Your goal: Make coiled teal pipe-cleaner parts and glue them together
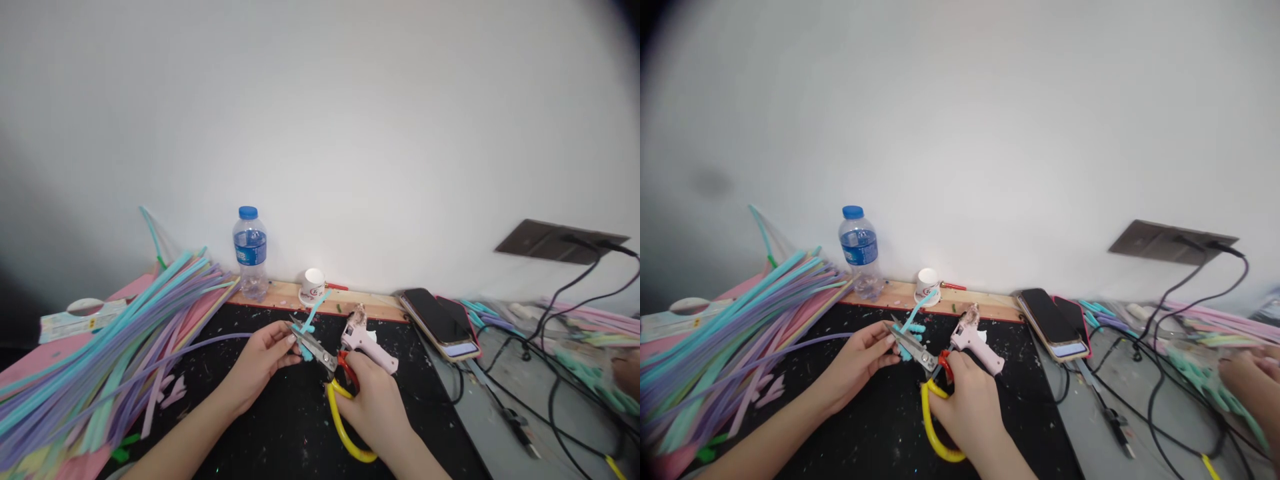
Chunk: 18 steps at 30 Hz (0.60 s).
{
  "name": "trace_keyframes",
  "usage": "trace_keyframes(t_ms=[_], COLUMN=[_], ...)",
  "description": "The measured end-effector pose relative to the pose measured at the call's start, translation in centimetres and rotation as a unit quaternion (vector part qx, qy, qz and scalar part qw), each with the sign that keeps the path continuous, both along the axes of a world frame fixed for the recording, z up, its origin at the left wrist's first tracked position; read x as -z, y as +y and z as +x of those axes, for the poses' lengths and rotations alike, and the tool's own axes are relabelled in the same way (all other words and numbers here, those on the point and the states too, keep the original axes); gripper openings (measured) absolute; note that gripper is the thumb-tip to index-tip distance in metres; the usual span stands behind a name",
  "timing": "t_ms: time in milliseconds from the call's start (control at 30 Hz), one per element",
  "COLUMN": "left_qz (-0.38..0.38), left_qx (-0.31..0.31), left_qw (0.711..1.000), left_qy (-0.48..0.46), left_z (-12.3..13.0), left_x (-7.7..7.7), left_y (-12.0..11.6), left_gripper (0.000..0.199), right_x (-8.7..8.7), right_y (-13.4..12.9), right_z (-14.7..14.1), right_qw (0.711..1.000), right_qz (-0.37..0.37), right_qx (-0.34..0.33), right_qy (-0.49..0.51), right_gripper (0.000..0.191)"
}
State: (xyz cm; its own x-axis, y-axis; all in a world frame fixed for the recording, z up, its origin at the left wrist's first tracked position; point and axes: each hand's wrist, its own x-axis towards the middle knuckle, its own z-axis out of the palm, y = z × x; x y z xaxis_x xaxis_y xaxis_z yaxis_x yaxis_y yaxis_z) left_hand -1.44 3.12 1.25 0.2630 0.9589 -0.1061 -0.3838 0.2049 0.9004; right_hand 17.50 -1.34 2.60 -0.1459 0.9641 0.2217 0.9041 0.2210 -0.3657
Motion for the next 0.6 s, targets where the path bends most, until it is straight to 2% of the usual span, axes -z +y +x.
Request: trace_keyframes(t_ms=[333,467,600], left_qz=[0.008,-0.007,-0.012], left_qx=[0.018,0.017,0.013], left_qw=[1.0,1.0,1.0], left_qy=[-0.013,-0.018,-0.023], left_z=[-0.03,-0.07,-0.12], left_x=[0.08,0.27,0.15], left_y=[0.12,-0.03,0.08], left_gripper=[0.01,0.009,0.008], right_x=[0.46,0.6,0.81], right_y=[-0.08,0.15,0.42], right_z=[0.12,0.23,0.74], right_qw=[1.0,0.999,0.999], right_qz=[-0.015,-0.024,-0.006], right_qx=[-0.011,-0.014,0.016], right_qy=[0.001,0.016,0.051], right_gripper=[0.011,0.018,0.023])
